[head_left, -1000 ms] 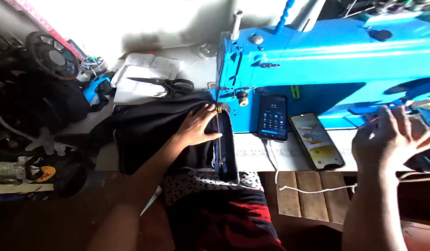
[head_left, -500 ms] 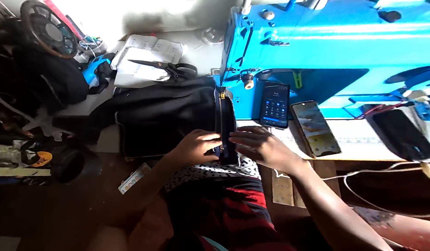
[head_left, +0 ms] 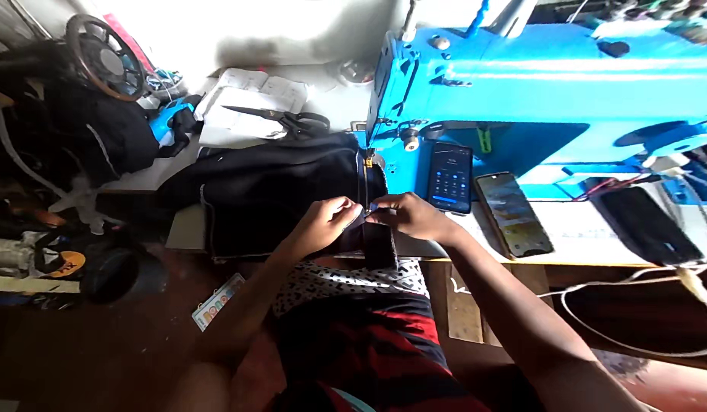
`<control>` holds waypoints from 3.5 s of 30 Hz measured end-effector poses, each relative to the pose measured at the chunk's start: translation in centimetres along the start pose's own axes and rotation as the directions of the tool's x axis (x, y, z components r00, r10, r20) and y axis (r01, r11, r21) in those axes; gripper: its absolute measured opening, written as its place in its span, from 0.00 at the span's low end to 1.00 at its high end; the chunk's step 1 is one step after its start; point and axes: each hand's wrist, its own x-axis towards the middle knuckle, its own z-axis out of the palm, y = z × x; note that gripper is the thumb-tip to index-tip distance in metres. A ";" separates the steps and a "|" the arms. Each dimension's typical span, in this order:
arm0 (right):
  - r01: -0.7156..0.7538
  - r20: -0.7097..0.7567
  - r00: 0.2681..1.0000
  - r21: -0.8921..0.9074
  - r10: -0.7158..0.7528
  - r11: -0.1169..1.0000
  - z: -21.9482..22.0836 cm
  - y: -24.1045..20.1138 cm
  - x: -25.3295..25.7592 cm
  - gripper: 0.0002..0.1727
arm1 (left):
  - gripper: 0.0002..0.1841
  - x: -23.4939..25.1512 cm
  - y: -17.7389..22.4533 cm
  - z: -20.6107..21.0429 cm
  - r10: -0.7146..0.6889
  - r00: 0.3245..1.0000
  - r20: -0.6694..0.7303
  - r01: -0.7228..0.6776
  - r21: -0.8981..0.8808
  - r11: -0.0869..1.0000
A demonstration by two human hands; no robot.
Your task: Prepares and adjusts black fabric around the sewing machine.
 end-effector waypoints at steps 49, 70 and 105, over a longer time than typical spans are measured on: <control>0.117 -0.114 0.974 -0.482 -0.194 0.869 4.4 0.9 -6.4 0.22 | 0.20 -0.5 0.4 -3.0 0.034 0.979 -0.202 0.087 0.558 0.825; 0.008 -0.238 0.958 -0.536 -0.161 0.844 5.2 0.8 -6.0 0.17 | 0.42 5.0 -4.3 2.1 -0.002 0.993 0.118 -0.068 0.584 0.809; -0.064 -0.272 0.959 -0.494 -0.084 0.867 2.6 3.8 -0.7 0.19 | 0.31 11.5 -7.6 -0.8 0.244 0.961 0.127 -0.271 0.598 0.754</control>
